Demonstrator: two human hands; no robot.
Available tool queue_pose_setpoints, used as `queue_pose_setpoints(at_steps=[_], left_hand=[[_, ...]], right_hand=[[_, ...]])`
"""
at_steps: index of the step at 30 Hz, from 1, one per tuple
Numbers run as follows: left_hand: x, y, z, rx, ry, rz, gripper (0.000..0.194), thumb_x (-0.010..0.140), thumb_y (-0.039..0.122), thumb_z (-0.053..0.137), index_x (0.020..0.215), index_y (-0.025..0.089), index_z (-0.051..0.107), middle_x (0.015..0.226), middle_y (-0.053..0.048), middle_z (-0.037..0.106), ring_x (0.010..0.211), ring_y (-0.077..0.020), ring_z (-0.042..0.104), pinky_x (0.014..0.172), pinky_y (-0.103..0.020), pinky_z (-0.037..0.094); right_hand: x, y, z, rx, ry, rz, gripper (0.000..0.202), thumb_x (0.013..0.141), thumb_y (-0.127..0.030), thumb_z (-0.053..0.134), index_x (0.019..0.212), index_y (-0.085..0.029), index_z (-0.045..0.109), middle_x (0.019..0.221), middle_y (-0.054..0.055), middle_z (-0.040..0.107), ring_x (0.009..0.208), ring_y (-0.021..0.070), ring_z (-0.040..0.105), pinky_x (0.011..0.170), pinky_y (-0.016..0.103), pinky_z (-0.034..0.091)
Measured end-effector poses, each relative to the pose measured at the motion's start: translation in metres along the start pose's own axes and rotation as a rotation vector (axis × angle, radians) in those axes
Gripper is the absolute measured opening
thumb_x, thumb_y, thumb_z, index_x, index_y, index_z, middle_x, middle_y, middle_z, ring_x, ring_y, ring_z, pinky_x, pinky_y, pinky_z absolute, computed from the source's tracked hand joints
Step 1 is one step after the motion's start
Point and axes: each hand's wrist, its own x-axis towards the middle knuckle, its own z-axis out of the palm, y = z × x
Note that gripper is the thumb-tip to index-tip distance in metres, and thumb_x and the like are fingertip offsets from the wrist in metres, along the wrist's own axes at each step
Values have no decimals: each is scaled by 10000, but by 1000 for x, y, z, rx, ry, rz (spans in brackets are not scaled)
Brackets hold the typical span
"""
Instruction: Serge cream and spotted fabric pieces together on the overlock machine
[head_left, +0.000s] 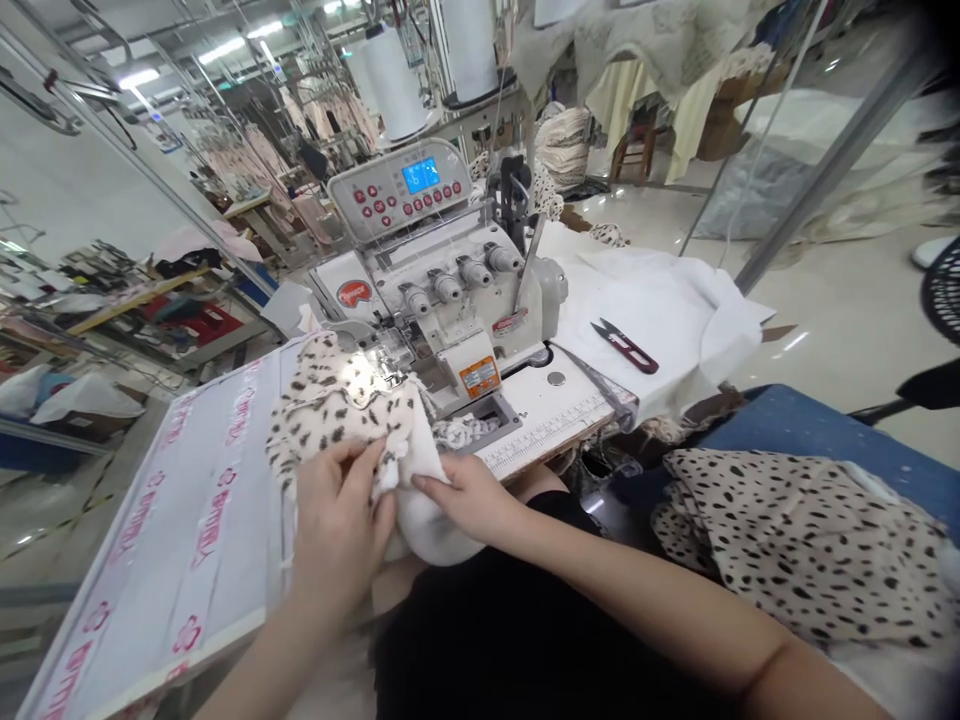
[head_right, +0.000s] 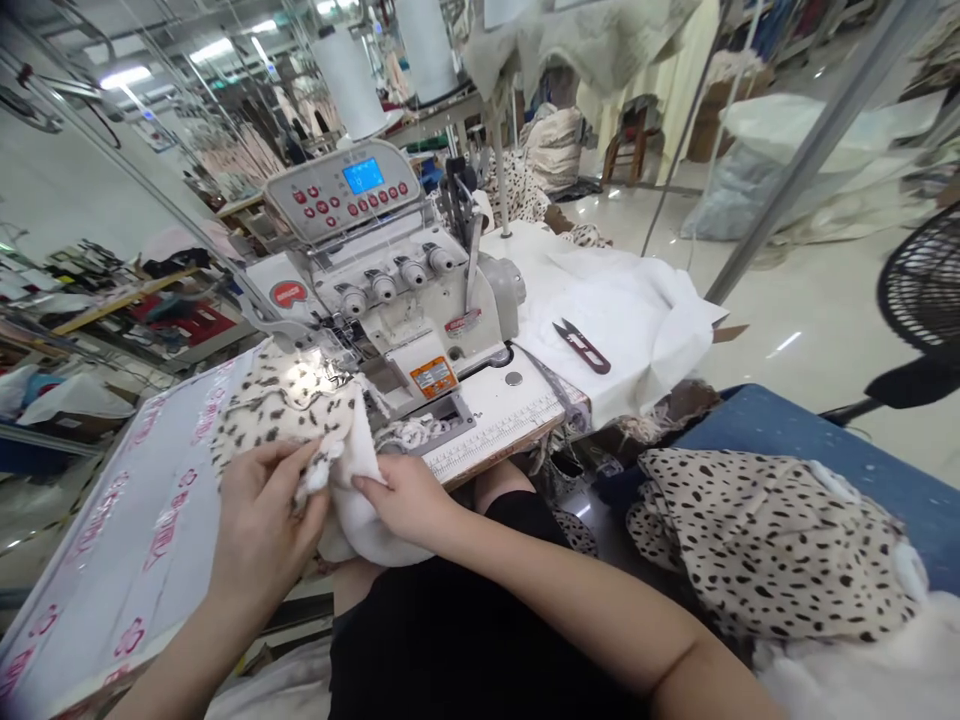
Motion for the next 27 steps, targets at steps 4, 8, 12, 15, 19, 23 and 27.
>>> queue_pose_setpoints(at_steps=[4, 8, 12, 15, 19, 23, 27], left_hand=[[7, -2, -1, 25, 12, 35, 339, 785, 146, 512, 1121, 103, 541, 950, -110, 497, 880, -237, 477, 760, -375, 426], [19, 0, -9, -10, 50, 173, 276, 798, 114, 499, 1065, 72, 557, 885, -93, 506, 807, -196, 481, 675, -297, 431], [29, 4, -14, 36, -5, 444, 250, 795, 45, 427, 1013, 8, 544, 849, -116, 510, 763, -204, 455, 657, -313, 427], [31, 5, -12, 73, -37, 530, 261, 795, 21, 396, 1014, -22, 530, 837, -125, 514, 740, -204, 447, 644, -320, 430], [31, 5, -8, 127, -38, 566, 261, 810, 35, 385, 1013, -42, 530, 816, -133, 524, 736, -210, 452, 628, -322, 440], [35, 3, -5, 161, -18, 558, 234, 822, 42, 387, 980, -15, 551, 781, -112, 537, 719, -199, 462, 612, -308, 448], [43, -2, -5, 199, -15, 560, 229, 823, 37, 379, 951, 8, 567, 770, -101, 539, 712, -198, 463, 611, -311, 448]], right_hand=[[1, -2, -4, -75, 19, -37, 146, 817, -224, 532, 715, -133, 583, 818, 43, 582, 749, 156, 522, 705, 254, 400], [1, 0, -1, -85, -26, 85, 232, 825, -277, 516, 640, -139, 534, 612, 3, 513, 616, 135, 485, 599, 227, 376], [-2, 2, 0, -52, -26, 42, 184, 822, -265, 499, 688, -147, 544, 643, 0, 535, 635, 133, 495, 618, 222, 375], [-7, 1, -2, -56, -29, 28, 195, 825, -286, 490, 687, -155, 532, 633, -1, 531, 632, 132, 493, 605, 217, 370], [-10, -3, -4, -80, -30, 28, 213, 824, -291, 485, 663, -154, 513, 608, -3, 517, 614, 130, 486, 591, 216, 366], [-4, -3, -7, -68, -34, 4, 215, 833, -285, 478, 671, -152, 525, 634, 2, 540, 636, 134, 504, 612, 221, 374], [6, -6, -11, -90, -25, 19, 217, 835, -279, 489, 671, -148, 543, 645, 5, 545, 656, 141, 511, 610, 223, 369]])
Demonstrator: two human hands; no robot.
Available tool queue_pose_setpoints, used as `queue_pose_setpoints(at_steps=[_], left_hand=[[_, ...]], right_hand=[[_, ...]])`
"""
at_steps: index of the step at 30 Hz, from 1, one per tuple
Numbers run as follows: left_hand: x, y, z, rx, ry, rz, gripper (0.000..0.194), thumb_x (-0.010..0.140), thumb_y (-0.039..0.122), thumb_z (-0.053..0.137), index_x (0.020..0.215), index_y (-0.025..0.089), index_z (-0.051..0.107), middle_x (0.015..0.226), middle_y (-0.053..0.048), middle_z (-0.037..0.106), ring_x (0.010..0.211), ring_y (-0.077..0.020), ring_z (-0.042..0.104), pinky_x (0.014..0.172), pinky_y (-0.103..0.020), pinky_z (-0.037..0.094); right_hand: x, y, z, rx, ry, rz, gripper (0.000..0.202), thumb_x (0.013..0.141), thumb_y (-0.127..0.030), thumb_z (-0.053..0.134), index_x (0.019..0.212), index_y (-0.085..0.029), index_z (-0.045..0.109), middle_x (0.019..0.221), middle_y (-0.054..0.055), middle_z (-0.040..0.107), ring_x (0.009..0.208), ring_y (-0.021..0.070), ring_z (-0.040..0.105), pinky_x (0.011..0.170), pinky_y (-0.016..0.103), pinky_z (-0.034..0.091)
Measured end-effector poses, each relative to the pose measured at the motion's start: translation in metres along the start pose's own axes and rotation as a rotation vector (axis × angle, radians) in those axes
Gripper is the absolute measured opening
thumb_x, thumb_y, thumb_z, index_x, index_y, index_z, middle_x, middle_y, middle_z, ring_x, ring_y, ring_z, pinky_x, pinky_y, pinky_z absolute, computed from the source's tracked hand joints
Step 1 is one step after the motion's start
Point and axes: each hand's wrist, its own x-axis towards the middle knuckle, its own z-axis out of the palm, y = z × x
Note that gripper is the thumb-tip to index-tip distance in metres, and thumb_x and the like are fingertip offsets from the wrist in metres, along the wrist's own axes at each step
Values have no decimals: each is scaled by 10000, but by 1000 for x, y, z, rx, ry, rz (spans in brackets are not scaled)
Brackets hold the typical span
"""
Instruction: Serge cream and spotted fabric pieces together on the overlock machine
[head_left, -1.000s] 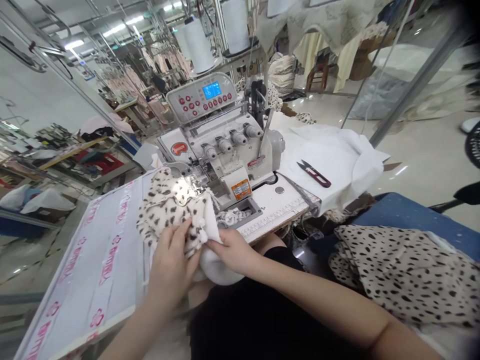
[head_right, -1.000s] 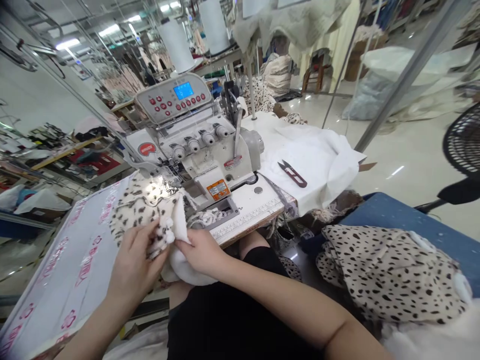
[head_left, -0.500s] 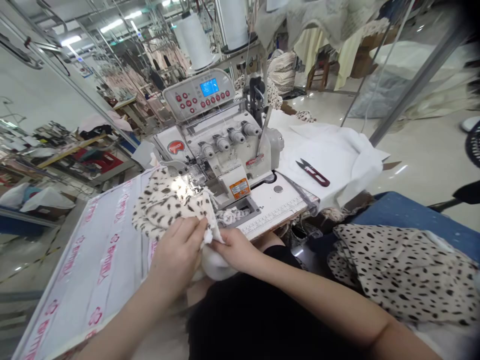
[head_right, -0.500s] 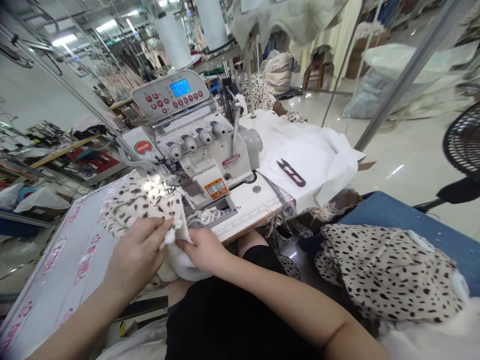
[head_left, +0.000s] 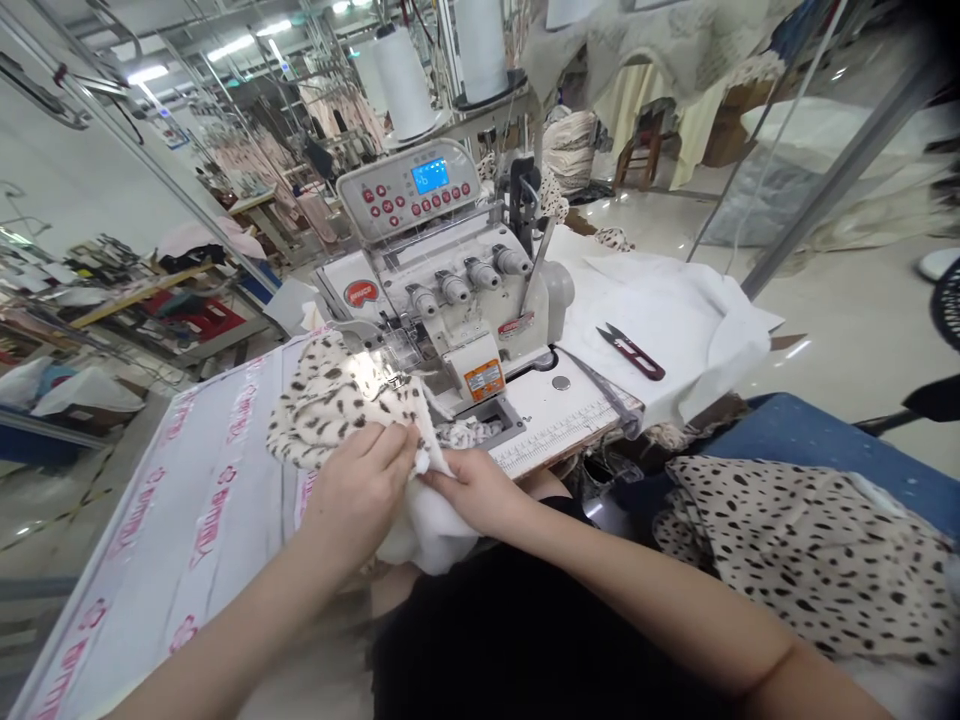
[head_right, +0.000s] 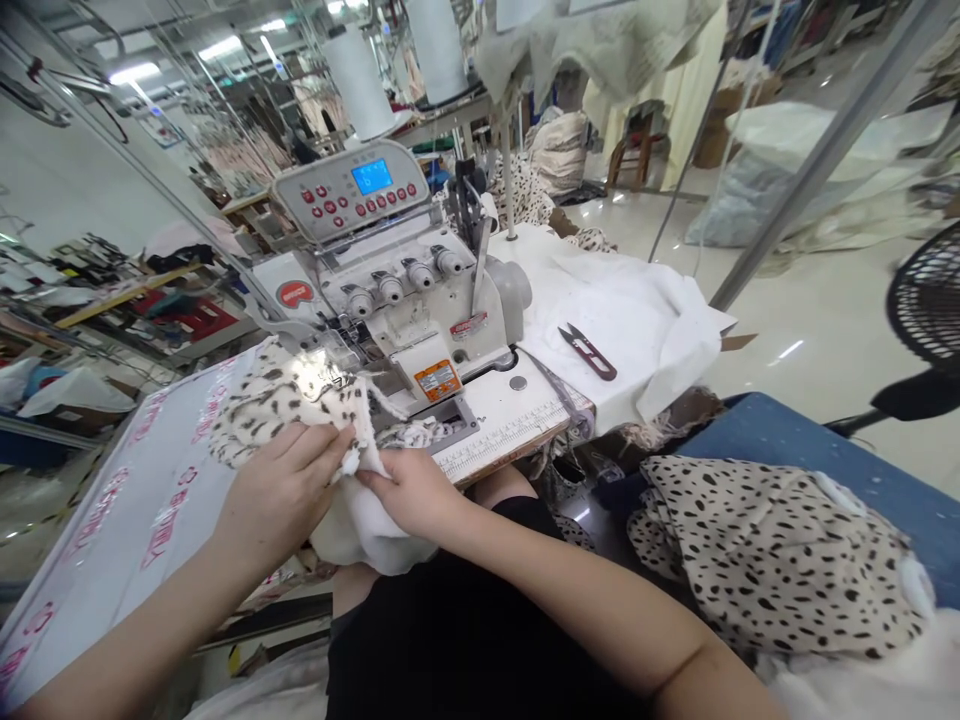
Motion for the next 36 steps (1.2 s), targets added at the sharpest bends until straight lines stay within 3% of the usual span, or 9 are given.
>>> queue_pose_setpoints(at_steps=[8, 12, 15, 18, 20, 23, 28, 33, 36], left_hand=[[12, -15, 1, 107, -49, -3, 219, 788, 24, 422, 918, 42, 597, 755, -81, 511, 723, -207, 451, 607, -326, 404], [13, -6, -1, 159, -53, -178, 254, 785, 60, 473, 1010, 32, 588, 820, -111, 517, 748, -230, 456, 642, -354, 409], [13, 1, -1, 89, 32, -302, 238, 802, 89, 478, 997, 18, 594, 821, -123, 510, 759, -224, 468, 655, -335, 428], [15, 3, 2, -18, 136, -396, 176, 833, 167, 486, 909, 77, 617, 803, -91, 513, 728, -192, 484, 609, -294, 430], [15, 2, 7, -52, 171, -382, 156, 837, 180, 485, 898, 106, 608, 792, -72, 519, 713, -180, 489, 586, -279, 426], [11, 1, 15, -62, 207, -248, 164, 818, 101, 481, 953, 112, 573, 797, -68, 537, 722, -171, 493, 620, -273, 440], [6, -2, 19, -62, 185, -125, 250, 785, 7, 495, 1018, 91, 520, 829, -92, 559, 750, -171, 502, 672, -277, 456], [9, -10, 20, -61, 201, -101, 232, 798, 35, 481, 1020, 86, 524, 818, -95, 554, 746, -180, 504, 668, -287, 463], [7, -10, 16, -100, 123, -156, 260, 796, 40, 448, 1038, 76, 535, 846, -112, 541, 776, -202, 493, 691, -318, 464]], right_hand=[[19, -11, -5, -4, 12, 12, 224, 835, -266, 505, 642, -152, 517, 614, -11, 507, 654, 142, 503, 592, 223, 352], [20, -12, -3, -8, 31, 10, 172, 847, -254, 490, 722, -150, 545, 682, 6, 560, 700, 158, 529, 627, 239, 378], [16, -12, -1, 14, 37, 0, 144, 859, -243, 472, 816, -148, 571, 781, 30, 610, 766, 172, 555, 683, 257, 401], [12, -10, -1, 15, 38, 34, 180, 866, -265, 462, 829, -134, 580, 797, 50, 622, 772, 182, 565, 698, 273, 412], [10, -10, -2, 0, 35, 49, 189, 864, -265, 461, 808, -127, 578, 784, 57, 622, 765, 187, 567, 689, 276, 414], [9, -9, -3, -12, 23, 43, 187, 862, -246, 462, 768, -125, 570, 761, 55, 614, 750, 182, 561, 680, 272, 409], [9, -9, -5, -39, 11, 21, 207, 856, -238, 471, 688, -136, 536, 659, 19, 552, 669, 151, 510, 633, 248, 380], [14, -8, -8, -38, 9, 20, 240, 849, -232, 480, 624, -149, 492, 583, -21, 459, 614, 118, 454, 585, 212, 337], [16, -8, -10, -20, 2, 18, 220, 849, -244, 486, 655, -147, 521, 583, -27, 451, 612, 113, 455, 584, 205, 328]])
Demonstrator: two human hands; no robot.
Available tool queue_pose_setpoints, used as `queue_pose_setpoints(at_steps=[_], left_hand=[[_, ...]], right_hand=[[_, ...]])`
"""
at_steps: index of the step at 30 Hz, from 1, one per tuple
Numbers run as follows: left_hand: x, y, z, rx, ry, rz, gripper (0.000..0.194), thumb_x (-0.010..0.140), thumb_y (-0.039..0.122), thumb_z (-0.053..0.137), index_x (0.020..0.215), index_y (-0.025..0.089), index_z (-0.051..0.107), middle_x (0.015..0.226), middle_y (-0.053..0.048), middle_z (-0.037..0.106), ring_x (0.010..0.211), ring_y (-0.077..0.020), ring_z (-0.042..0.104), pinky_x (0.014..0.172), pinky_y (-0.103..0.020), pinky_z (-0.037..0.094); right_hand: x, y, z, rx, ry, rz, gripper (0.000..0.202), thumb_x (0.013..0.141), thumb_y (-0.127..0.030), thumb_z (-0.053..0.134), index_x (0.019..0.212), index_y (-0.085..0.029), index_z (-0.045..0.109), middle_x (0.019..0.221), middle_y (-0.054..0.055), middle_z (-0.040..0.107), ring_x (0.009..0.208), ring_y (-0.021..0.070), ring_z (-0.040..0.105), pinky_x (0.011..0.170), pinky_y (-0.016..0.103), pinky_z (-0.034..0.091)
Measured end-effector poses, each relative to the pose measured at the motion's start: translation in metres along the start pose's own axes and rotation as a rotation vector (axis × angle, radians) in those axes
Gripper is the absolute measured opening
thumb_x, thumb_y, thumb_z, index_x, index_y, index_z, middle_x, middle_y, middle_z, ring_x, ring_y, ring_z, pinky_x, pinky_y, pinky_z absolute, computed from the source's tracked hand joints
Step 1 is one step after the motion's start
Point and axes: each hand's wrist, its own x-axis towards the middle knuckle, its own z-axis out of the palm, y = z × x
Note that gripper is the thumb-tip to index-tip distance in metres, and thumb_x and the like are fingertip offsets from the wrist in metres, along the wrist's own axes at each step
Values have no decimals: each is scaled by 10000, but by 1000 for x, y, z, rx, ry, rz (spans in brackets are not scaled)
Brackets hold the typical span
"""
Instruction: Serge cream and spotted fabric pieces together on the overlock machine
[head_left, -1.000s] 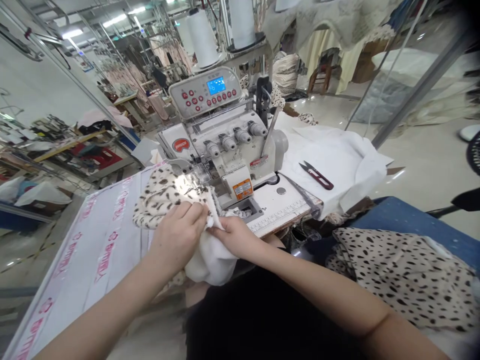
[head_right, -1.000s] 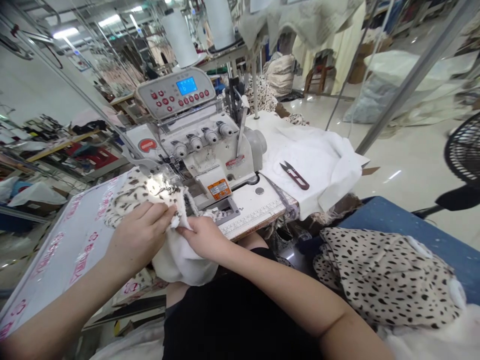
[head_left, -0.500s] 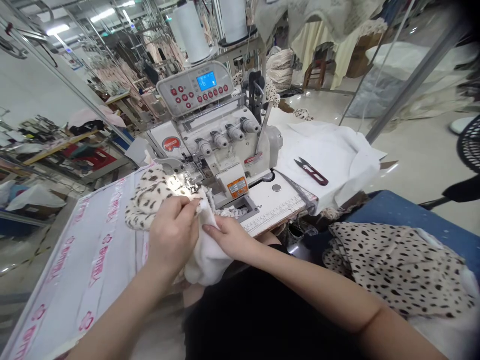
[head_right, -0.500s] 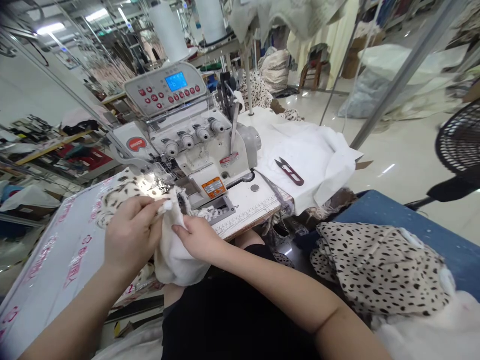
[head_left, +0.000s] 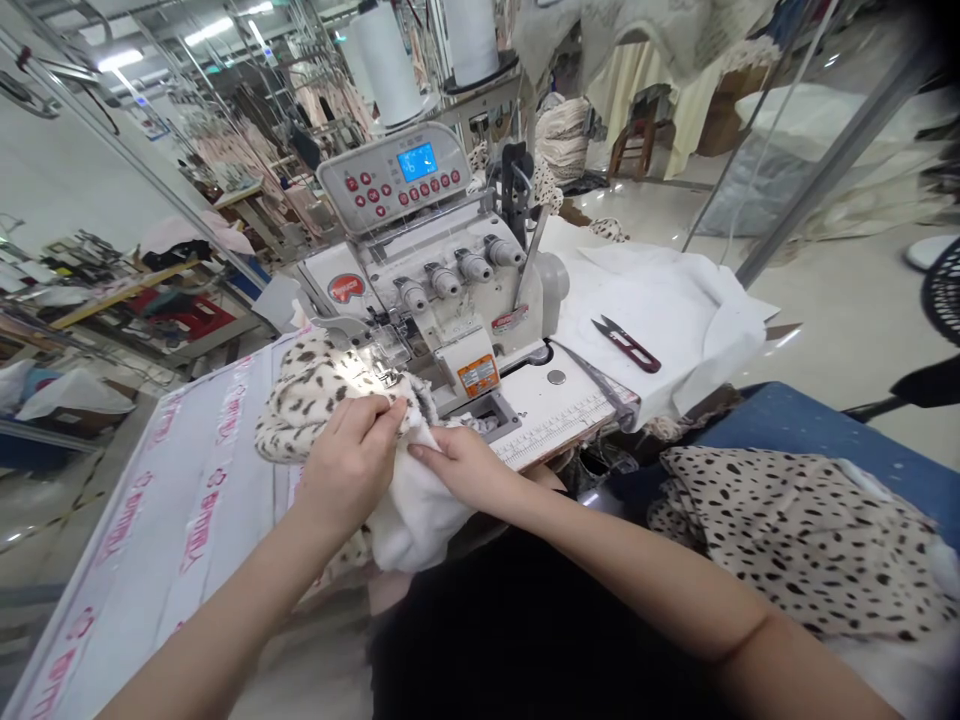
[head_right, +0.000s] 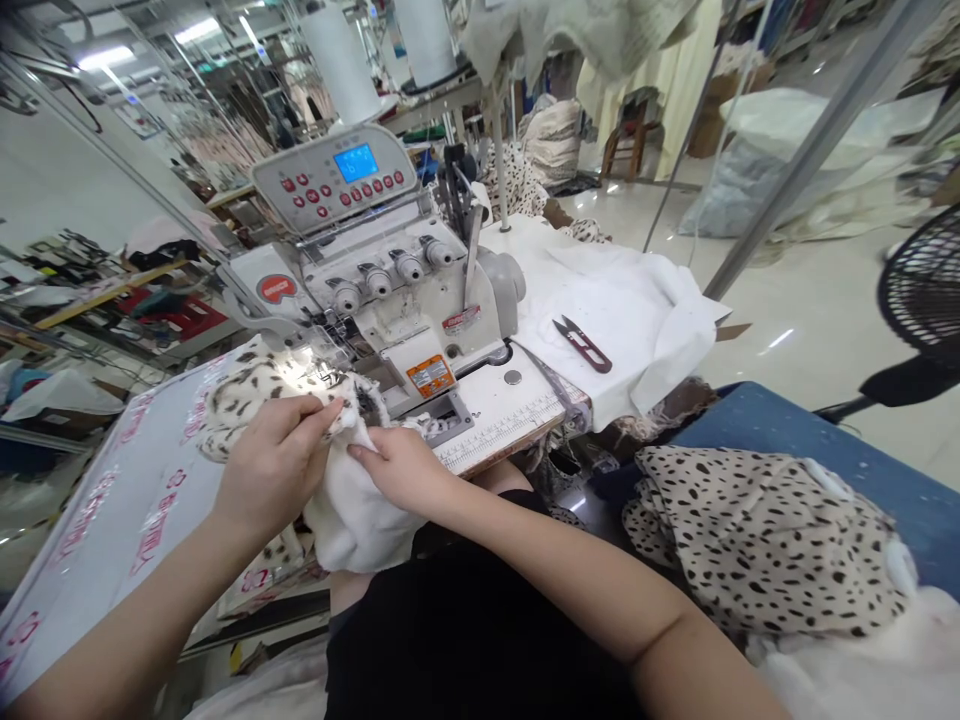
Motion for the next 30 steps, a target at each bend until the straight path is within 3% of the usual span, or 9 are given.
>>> queue_pose_setpoints(at_steps=[5, 9, 12, 15, 19, 24, 27, 30], left_hand=[[-14, 7, -27, 52, -41, -251, 282, 759, 42, 435, 1000, 94, 573, 1021, -162, 516, 883, -271, 486, 812, -451, 412], [-18, 7, -39, 24, -98, -308, 164, 784, 67, 397, 828, 156, 528, 807, -61, 556, 749, -205, 526, 681, -327, 430], [-14, 8, -32, -39, -162, -399, 136, 840, 219, 429, 931, 144, 496, 789, -49, 545, 706, -181, 542, 587, -276, 420], [-12, 7, -19, 35, -164, -371, 318, 828, 332, 510, 1053, 110, 475, 886, -79, 574, 751, -197, 568, 590, -278, 426], [-9, -1, -13, 151, -101, -224, 151, 836, 198, 477, 956, 124, 530, 819, -59, 588, 677, -178, 567, 555, -268, 407], [-1, -1, -8, 158, 8, -98, 122, 810, 150, 525, 925, 125, 556, 689, -27, 554, 579, -151, 513, 499, -255, 368], [-4, 5, -3, 121, 42, -63, 166, 785, 113, 558, 951, 106, 550, 661, -29, 534, 582, -153, 488, 517, -258, 378], [-8, 10, -2, 54, 8, -113, 201, 787, 111, 555, 988, 114, 547, 730, -58, 530, 672, -174, 494, 607, -288, 426]], right_hand=[[0, 3, -2, 34, 31, -61, 201, 831, -252, 538, 673, -131, 572, 695, -3, 495, 675, 114, 483, 617, 201, 346], [-1, 7, 2, 49, 32, -65, 232, 827, -249, 545, 632, -125, 556, 670, -6, 476, 658, 108, 465, 608, 197, 345], [-2, 6, 5, 67, -9, 14, 258, 837, -267, 522, 619, -132, 537, 571, -24, 436, 600, 107, 434, 555, 192, 321], [-4, 5, 5, 52, -17, 24, 233, 836, -240, 514, 630, -134, 529, 578, -21, 457, 607, 111, 445, 556, 194, 317], [-5, 5, 5, 5, -12, 45, 235, 836, -249, 519, 631, -135, 529, 587, -14, 481, 602, 114, 455, 547, 196, 314], [-3, 7, 8, -4, 12, 44, 255, 830, -246, 533, 602, -133, 511, 561, -25, 446, 587, 101, 441, 542, 188, 310], [-5, 5, 6, -3, 2, 33, 243, 834, -237, 527, 614, -136, 510, 566, -25, 452, 588, 101, 447, 554, 191, 320], [-12, 2, 3, -22, -37, 27, 242, 851, -264, 507, 645, -138, 521, 598, -9, 500, 596, 111, 470, 550, 198, 326]])
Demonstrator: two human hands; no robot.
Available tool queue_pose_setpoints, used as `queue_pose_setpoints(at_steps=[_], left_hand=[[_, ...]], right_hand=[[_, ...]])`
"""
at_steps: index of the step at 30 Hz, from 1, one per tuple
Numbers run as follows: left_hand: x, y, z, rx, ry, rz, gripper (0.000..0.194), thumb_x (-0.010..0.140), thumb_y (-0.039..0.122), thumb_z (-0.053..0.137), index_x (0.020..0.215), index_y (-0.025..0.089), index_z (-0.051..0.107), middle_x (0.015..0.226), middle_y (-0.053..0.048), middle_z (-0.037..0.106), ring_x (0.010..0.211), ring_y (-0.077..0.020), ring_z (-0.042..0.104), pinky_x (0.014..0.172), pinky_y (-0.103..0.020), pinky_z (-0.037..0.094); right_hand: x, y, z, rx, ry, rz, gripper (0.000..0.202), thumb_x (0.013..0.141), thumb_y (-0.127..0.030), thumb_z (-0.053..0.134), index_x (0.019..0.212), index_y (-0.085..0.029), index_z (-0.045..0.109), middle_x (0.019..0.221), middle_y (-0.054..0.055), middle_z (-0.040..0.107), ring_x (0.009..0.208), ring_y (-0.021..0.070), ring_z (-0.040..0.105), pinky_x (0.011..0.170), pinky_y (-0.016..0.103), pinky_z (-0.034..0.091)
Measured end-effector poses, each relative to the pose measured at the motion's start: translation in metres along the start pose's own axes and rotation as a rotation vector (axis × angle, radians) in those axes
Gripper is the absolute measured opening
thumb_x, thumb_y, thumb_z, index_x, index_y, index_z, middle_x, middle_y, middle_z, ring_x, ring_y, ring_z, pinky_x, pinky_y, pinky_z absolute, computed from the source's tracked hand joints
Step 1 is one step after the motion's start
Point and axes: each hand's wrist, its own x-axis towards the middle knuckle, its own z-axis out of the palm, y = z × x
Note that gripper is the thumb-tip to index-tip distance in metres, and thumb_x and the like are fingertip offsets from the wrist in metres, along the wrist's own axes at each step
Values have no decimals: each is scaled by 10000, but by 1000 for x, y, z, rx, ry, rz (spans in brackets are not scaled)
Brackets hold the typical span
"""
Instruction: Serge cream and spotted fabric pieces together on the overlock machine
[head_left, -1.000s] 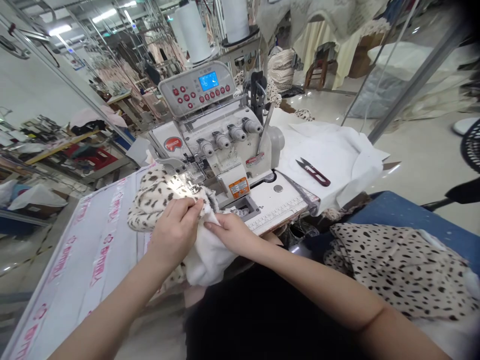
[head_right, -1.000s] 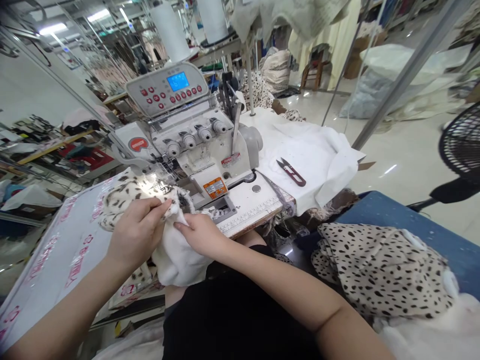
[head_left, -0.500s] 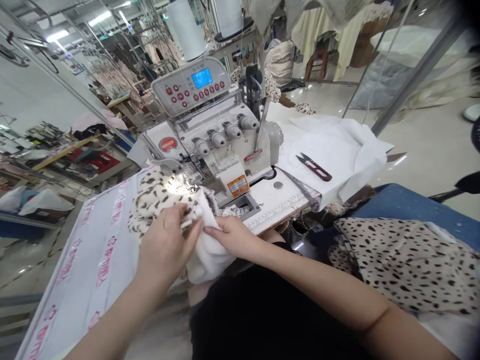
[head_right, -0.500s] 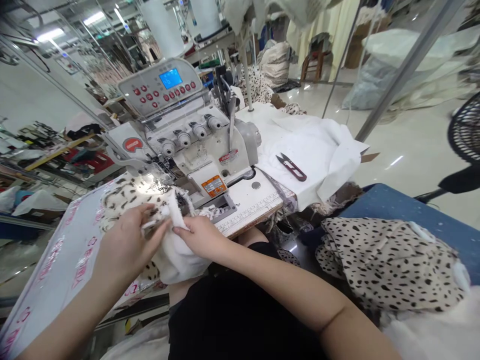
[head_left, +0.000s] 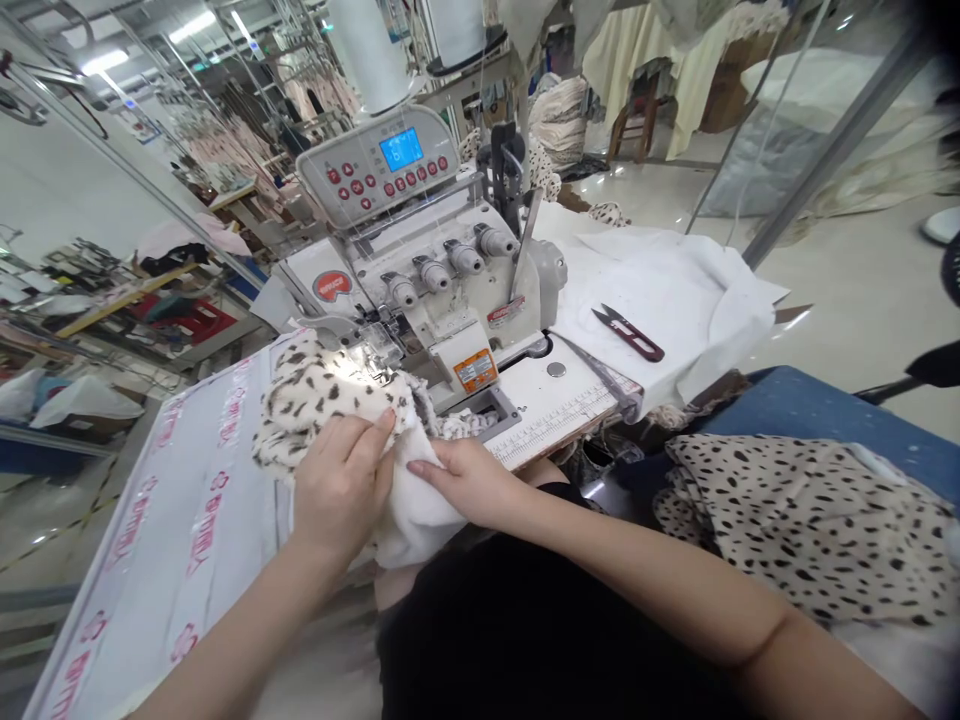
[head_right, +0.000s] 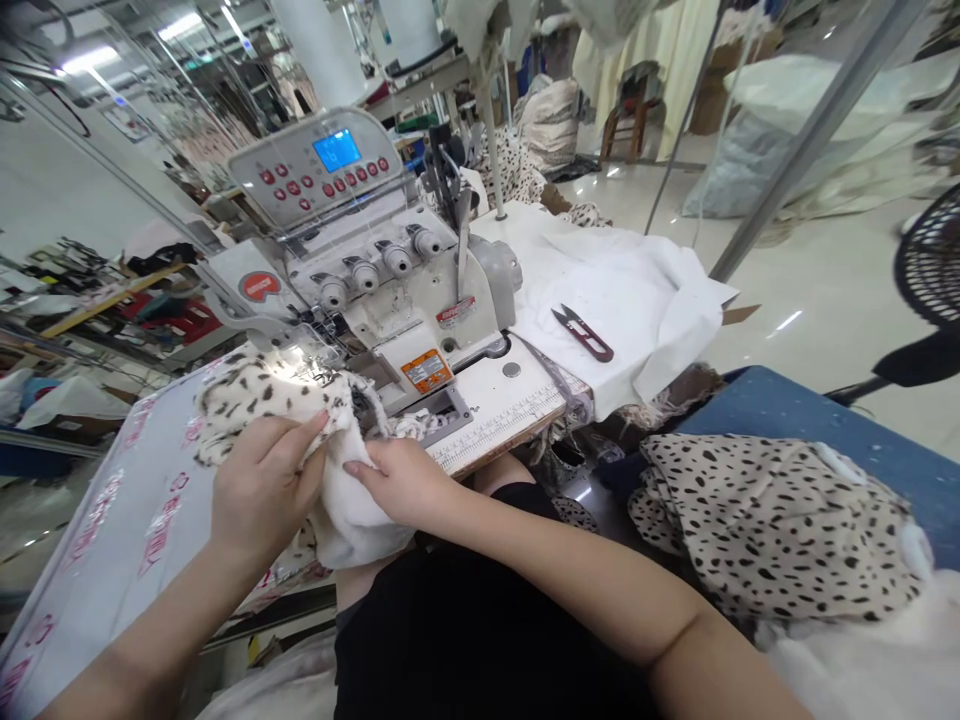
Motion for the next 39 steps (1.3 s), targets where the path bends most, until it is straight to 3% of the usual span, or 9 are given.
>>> queue_pose_setpoints(at_steps=[5, 12, 17, 21, 26, 30, 39], left_hand=[[0, 2, -1, -4, -10, -21, 219, 805, 68, 494, 1010, 129, 538, 848, -86, 536, 759, -185, 485, 679, -317, 450], [11, -13, 6, 29, -15, 73, 181, 827, 61, 455, 960, 87, 575, 811, -90, 564, 761, -189, 481, 667, -300, 461], [18, -22, 4, 52, -68, 130, 206, 838, 50, 418, 930, 81, 600, 816, -90, 562, 755, -184, 468, 670, -289, 462], [19, -11, -2, 57, -96, 12, 190, 848, 111, 442, 920, 83, 615, 784, -82, 539, 743, -191, 472, 648, -304, 453], [13, 8, -1, -66, -14, -207, 139, 839, 160, 503, 885, 100, 620, 748, -47, 529, 676, -148, 482, 589, -262, 421], [9, 12, 6, -79, 38, -193, 138, 840, 139, 496, 898, 83, 609, 763, -61, 543, 697, -152, 484, 615, -260, 421], [26, 5, 13, -13, -92, -195, 208, 861, 160, 431, 715, 111, 572, 681, -43, 481, 664, -171, 457, 619, -288, 404]], right_hand=[[-8, 1, 1, -47, -11, -5, 257, 861, -284, 486, 646, -144, 506, 608, 4, 525, 607, 127, 490, 548, 208, 331], [9, 0, -3, -117, 23, -21, 389, 852, -282, 503, 540, -161, 304, 506, -42, 332, 513, 85, 331, 512, 210, 250], [20, -1, -5, -150, 36, -49, 385, 851, -288, 497, 538, -159, 314, 506, -44, 329, 510, 83, 325, 510, 218, 232], [19, -2, -4, -120, 22, -18, 368, 855, -329, 487, 551, -154, 374, 516, -35, 374, 522, 92, 371, 510, 218, 245], [6, -5, -7, -100, 4, -32, 310, 868, -305, 473, 602, -153, 421, 554, -24, 416, 557, 101, 405, 524, 213, 258], [0, -5, -5, -136, 10, -53, 336, 870, -300, 471, 579, -153, 393, 529, -31, 388, 525, 92, 375, 512, 210, 244], [17, -2, -3, -122, 17, -51, 300, 863, -292, 474, 601, -152, 431, 554, -20, 434, 566, 108, 420, 541, 208, 265]])
